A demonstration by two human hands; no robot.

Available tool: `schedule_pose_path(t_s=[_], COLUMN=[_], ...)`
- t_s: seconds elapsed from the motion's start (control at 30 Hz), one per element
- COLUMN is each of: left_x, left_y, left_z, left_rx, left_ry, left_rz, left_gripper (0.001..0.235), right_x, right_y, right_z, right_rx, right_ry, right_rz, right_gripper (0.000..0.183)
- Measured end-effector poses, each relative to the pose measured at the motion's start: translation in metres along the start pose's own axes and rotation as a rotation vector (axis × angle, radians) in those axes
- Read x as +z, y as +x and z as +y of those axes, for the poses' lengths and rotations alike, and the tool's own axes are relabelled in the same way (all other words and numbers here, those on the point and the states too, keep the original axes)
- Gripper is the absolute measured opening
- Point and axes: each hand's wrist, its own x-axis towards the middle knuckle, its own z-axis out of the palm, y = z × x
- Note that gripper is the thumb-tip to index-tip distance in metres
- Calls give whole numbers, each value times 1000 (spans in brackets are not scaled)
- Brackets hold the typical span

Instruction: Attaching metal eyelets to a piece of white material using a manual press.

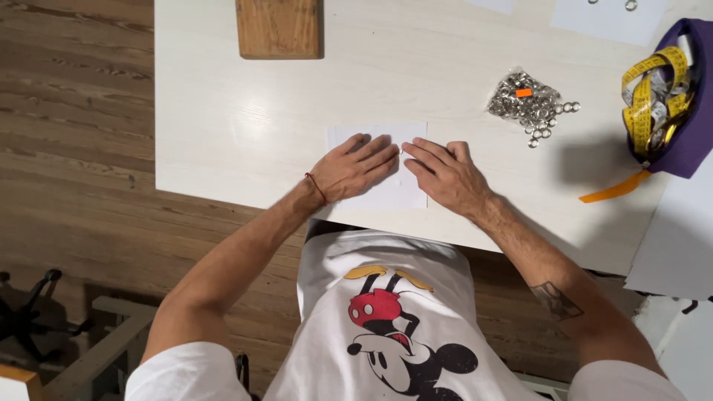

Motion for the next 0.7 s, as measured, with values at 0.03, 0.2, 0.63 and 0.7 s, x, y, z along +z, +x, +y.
schedule_pose_path(t_s=[0.03,0.2,0.63,0.7], left_x=[0,1,-1,-4], left_y=[-1,-2,-6,1], left_z=[1,-1,3,6], left_rx=[-8,9,-65,-67], left_ry=[-7,-24,-29,-12], left_rz=[-4,-34,-135,-145], left_gripper=[30,37,38,40], right_x=[0,-8,-21,-25], right_y=[-1,5,10,-11], right_z=[0,2,1,11], right_rx=[8,0,54,85], right_ry=[-6,-53,-52,-17], right_rz=[2,-21,-37,-15], right_gripper=[27,32,35,31])
